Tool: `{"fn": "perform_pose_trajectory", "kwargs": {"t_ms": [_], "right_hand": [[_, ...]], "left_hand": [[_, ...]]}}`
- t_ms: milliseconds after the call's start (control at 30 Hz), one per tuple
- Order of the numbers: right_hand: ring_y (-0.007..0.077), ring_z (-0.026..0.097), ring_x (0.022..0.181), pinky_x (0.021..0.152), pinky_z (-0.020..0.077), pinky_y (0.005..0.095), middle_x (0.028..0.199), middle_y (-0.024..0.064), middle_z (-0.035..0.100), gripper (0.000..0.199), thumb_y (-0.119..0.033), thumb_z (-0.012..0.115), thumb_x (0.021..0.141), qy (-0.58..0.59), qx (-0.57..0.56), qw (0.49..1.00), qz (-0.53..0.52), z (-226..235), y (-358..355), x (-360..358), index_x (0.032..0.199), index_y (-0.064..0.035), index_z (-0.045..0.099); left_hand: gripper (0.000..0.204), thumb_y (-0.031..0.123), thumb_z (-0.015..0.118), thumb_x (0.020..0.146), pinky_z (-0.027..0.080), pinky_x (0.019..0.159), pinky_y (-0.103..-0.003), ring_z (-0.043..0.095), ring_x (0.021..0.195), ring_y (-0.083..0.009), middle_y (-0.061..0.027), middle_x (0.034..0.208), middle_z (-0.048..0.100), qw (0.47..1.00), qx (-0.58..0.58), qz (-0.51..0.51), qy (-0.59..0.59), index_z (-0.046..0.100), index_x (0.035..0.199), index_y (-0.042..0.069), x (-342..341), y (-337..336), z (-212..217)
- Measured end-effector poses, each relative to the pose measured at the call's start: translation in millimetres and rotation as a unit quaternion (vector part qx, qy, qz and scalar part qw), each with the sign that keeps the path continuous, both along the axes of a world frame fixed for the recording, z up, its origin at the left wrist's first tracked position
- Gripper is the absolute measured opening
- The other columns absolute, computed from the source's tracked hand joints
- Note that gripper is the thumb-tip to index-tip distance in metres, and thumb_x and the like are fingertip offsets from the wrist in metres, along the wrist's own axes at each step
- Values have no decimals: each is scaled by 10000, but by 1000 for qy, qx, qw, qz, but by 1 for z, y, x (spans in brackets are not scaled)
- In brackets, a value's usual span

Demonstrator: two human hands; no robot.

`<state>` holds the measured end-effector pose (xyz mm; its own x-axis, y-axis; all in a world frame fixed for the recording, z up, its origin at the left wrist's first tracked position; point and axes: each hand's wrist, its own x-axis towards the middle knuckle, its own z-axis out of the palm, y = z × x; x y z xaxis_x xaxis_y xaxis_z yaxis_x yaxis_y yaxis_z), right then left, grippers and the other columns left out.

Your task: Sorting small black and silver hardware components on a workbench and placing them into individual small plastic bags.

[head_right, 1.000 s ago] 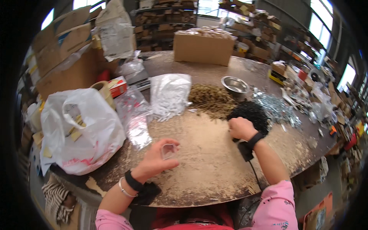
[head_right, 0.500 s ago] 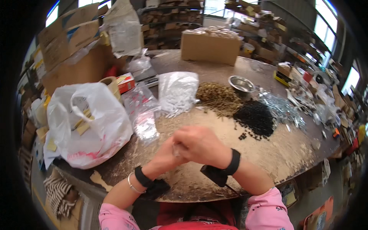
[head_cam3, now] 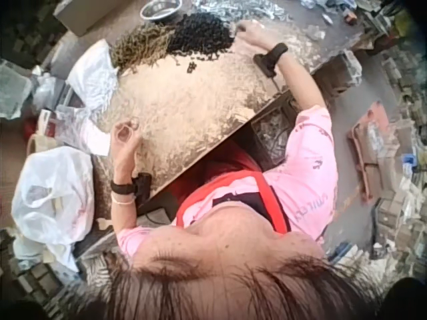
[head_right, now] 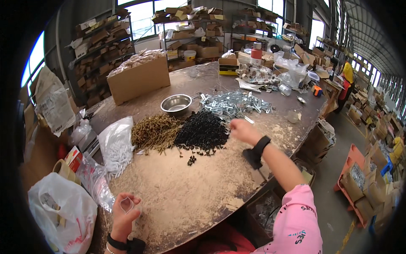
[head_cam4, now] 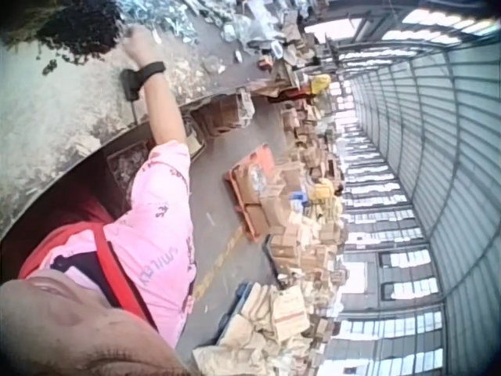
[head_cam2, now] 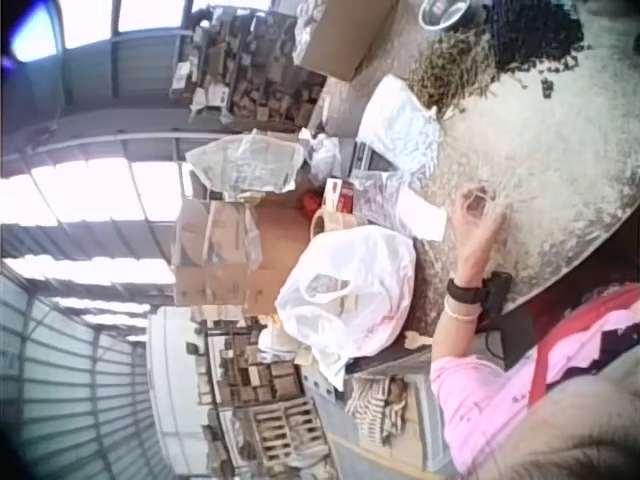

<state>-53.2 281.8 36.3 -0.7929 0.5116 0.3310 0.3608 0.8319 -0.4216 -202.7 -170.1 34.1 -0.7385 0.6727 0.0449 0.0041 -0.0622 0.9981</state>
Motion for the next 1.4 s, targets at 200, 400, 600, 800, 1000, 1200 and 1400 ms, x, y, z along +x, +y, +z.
{"fn": "perform_pose_trajectory", "kwargs": {"t_ms": [200,400,600,800,1000,1200,1400], "right_hand": [[353,579,955,817,465,434,964,208,616,242,-127,568,743,-58,76,980,-176,-23,116,-17,957,-16,593],[361,616,834,724,489,432,834,219,629,167,-139,542,727,-126,15,974,-190,-28,133,-15,814,-21,622],[271,639,726,600,478,388,746,146,647,215,-177,588,731,-262,-50,963,-39,8,84,36,853,-6,634],[162,610,548,536,502,323,671,102,621,187,-144,586,778,-67,-219,968,-104,3,91,14,872,14,618],[338,600,930,795,474,407,947,184,639,277,-230,621,724,-105,-42,970,-214,-31,123,-31,902,-18,623],[364,616,832,723,491,396,862,196,645,185,-125,517,743,-21,-57,984,-170,-16,132,-12,847,-27,635],[268,614,704,660,483,352,726,144,623,162,-60,505,691,112,-80,986,-96,23,87,39,800,10,603]], "left_hand": [[468,73,740,617,429,840,-292,562,925,-177,-45,879,565,999,-27,23,-19,491,1013,51,2,5,10],[427,-20,669,665,469,727,-263,537,905,-140,-61,929,543,997,-71,19,-1,463,1033,46,6,5,19],[417,53,693,634,427,827,-288,557,919,-177,-57,872,564,998,-57,1,-11,494,1001,38,2,24,9],[405,3,673,662,399,878,-295,536,901,-152,-54,910,540,998,-28,-41,28,472,1013,26,7,18,10],[393,-1,668,677,434,822,-296,538,866,-144,-60,919,533,997,-64,-6,47,469,1014,34,15,0,14],[396,3,659,692,459,633,-223,533,834,-122,-69,926,544,998,-66,19,-2,460,1033,37,22,1,24],[385,18,657,693,455,678,-231,536,850,-127,-66,911,555,998,-62,-15,19,469,1028,36,12,16,12]]}}
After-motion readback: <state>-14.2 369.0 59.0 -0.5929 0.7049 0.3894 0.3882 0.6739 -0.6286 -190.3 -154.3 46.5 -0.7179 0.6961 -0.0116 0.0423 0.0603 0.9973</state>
